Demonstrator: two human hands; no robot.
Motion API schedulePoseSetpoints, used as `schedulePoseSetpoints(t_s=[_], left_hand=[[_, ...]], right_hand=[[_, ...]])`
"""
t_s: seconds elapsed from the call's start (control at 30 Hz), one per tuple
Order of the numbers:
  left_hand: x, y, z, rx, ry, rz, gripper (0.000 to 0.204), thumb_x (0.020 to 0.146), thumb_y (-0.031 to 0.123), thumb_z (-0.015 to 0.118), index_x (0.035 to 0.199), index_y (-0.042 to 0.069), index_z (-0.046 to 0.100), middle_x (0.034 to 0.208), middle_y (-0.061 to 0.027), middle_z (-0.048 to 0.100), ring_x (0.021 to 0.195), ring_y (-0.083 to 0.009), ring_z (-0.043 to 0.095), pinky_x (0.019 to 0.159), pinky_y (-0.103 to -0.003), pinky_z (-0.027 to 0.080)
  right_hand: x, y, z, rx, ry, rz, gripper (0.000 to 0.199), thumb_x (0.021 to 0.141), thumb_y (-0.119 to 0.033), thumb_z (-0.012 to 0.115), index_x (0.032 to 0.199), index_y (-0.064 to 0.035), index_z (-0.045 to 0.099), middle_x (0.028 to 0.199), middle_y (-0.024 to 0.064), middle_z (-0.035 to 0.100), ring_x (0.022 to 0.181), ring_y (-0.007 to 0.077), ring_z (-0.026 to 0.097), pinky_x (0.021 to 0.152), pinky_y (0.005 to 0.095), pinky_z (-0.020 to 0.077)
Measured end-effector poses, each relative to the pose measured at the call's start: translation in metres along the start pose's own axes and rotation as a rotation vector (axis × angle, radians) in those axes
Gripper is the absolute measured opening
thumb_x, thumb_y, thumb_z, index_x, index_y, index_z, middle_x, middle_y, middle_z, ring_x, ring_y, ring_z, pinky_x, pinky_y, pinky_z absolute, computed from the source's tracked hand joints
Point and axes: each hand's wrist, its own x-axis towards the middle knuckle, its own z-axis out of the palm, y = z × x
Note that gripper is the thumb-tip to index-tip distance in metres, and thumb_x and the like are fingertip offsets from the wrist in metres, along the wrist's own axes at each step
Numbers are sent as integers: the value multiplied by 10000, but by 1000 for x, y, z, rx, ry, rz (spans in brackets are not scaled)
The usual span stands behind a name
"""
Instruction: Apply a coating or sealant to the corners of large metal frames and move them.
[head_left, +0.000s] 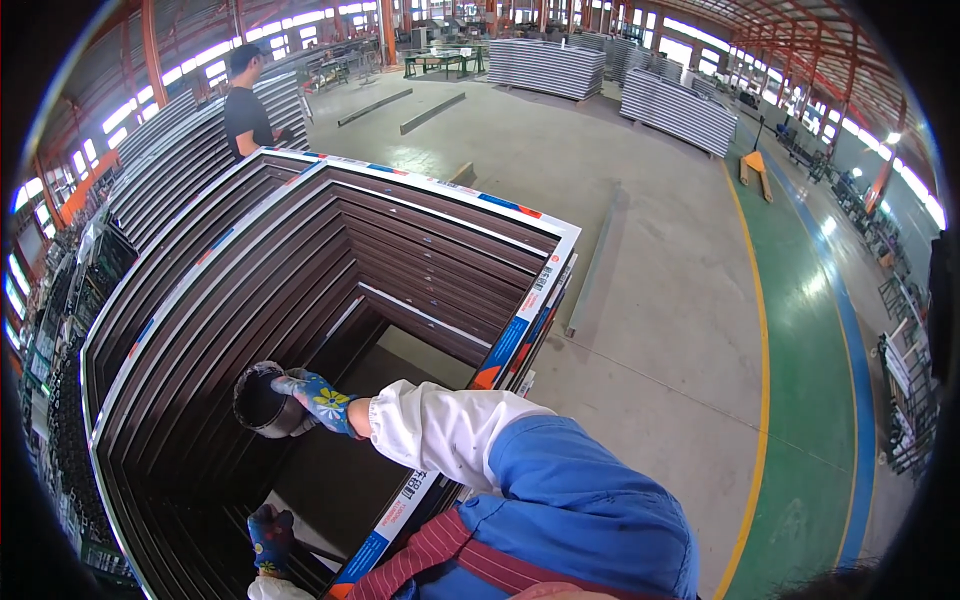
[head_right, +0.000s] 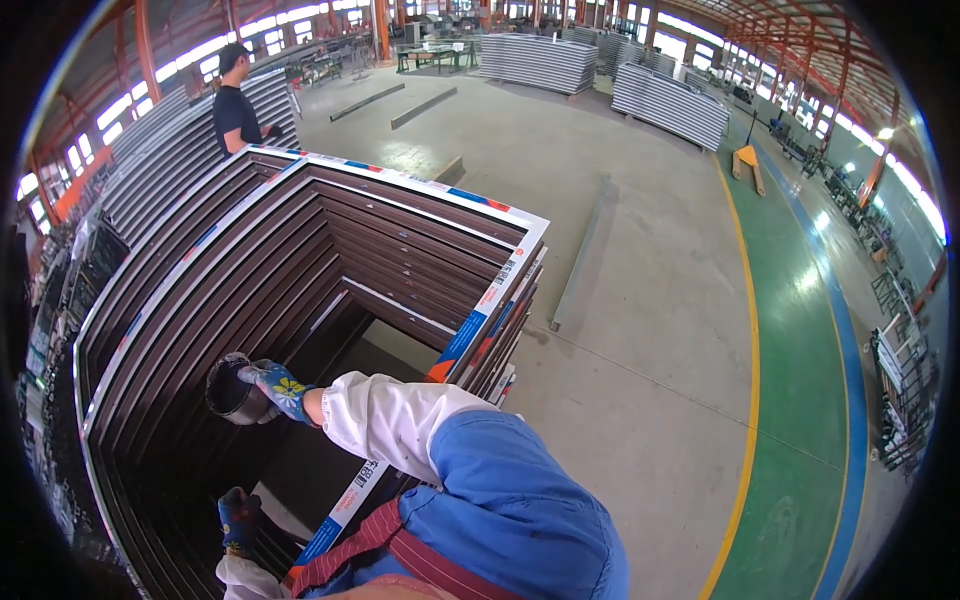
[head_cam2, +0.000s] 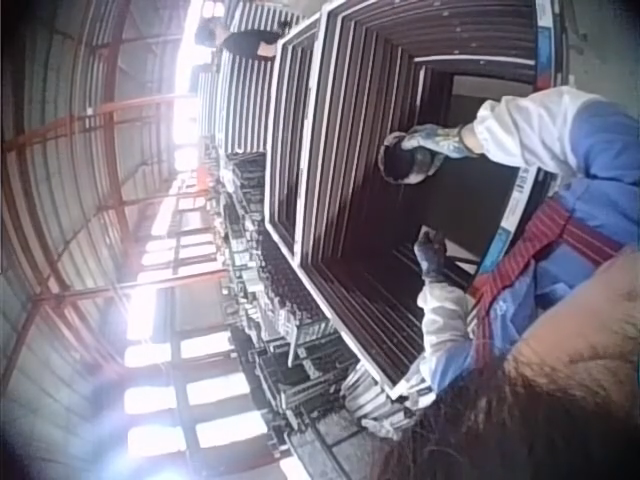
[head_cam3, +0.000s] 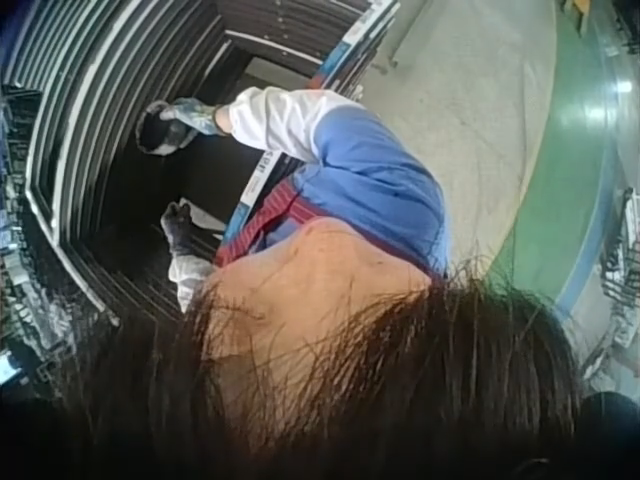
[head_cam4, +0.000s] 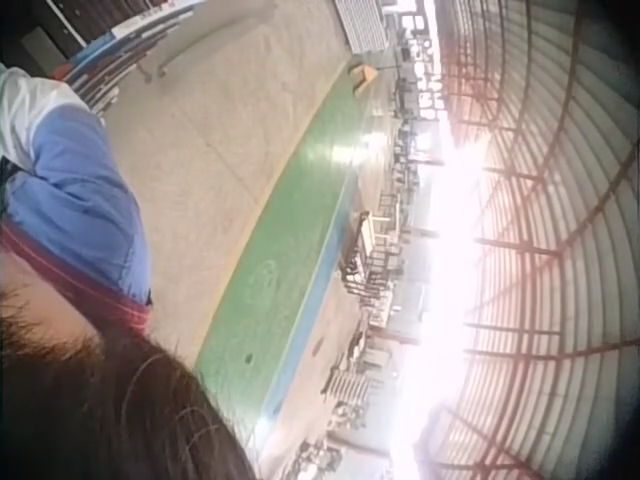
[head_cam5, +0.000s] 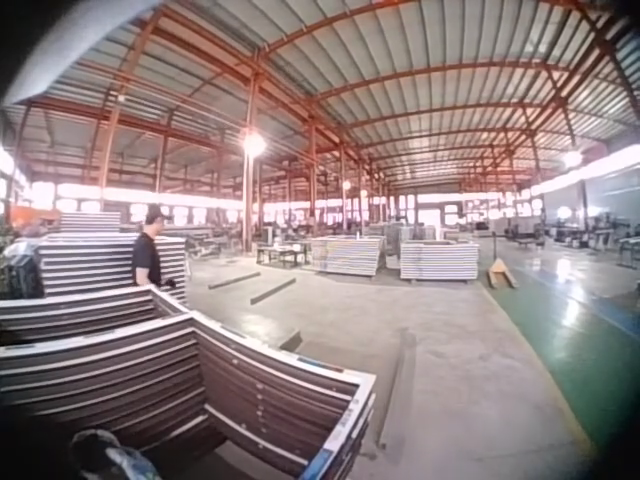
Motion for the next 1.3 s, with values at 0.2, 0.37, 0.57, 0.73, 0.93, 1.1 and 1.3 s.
schedulePoseSetpoints(t_s=[0.2, 0.37, 0.57, 0.73, 0.93, 1.1, 1.3], left_hand=[[-2, 11, -1, 27, 16, 71, 148, 717, 43, 566, 644, 52, 438, 503, 2, 414, 471, -76, 395, 423, -254, 296], [-6, 34, -1, -114, -122, -103, 82, 806, 86, 559, 821, 6, 562, 581, -43, 553, 473, -142, 557, 414, -241, 422], [-6, 17, -10, -226, -452, -236, 147, 828, 118, 564, 883, -15, 592, 628, -58, 583, 494, -150, 586, 431, -264, 471], [-7, -62, -4, -97, -466, 129, 223, 807, 203, 605, 820, -19, 590, 663, -106, 597, 600, -200, 619, 532, -296, 483], [-9, -24, -10, 54, -632, -17, 208, 779, 203, 628, 780, 0, 585, 713, -106, 596, 624, -199, 593, 597, -290, 474], [-8, -26, -11, 59, -610, 109, 161, 773, 192, 634, 772, 35, 597, 710, -78, 592, 657, -192, 582, 623, -300, 475], [-9, -18, -12, 145, -760, 183, 130, 784, 161, 607, 853, 51, 611, 777, -64, 625, 745, -194, 603, 690, -300, 482]], right_hand=[[-3, -2, 4, -12, -37, 7, 403, 856, -366, 543, 1165, -117, 475, 1152, 76, 501, 985, 254, 536, 580, 386, 558], [-5, 0, 0, 24, -35, -71, 343, 855, -318, 550, 1109, -90, 517, 1011, 87, 562, 843, 216, 595, 567, 361, 560], [0, 2, -2, 38, -44, -3, 394, 837, -334, 567, 1154, -121, 472, 1030, 93, 557, 822, 221, 599, 611, 398, 556], [4, 10, 3, 61, -85, 39, 413, 835, -329, 579, 1170, -125, 451, 1094, 99, 524, 898, 247, 580, 621, 402, 561], [5, 11, -5, 53, -104, 38, 413, 831, -337, 589, 1170, -144, 453, 1130, 83, 500, 945, 255, 565, 657, 415, 561], [10, 13, -7, 67, -60, 76, 409, 829, -332, 591, 1170, -150, 457, 1146, 63, 493, 950, 258, 564, 657, 421, 558], [8, 11, -4, 39, -66, 70, 336, 856, -304, 544, 1142, -144, 470, 1122, 76, 530, 944, 254, 578, 711, 440, 538]])
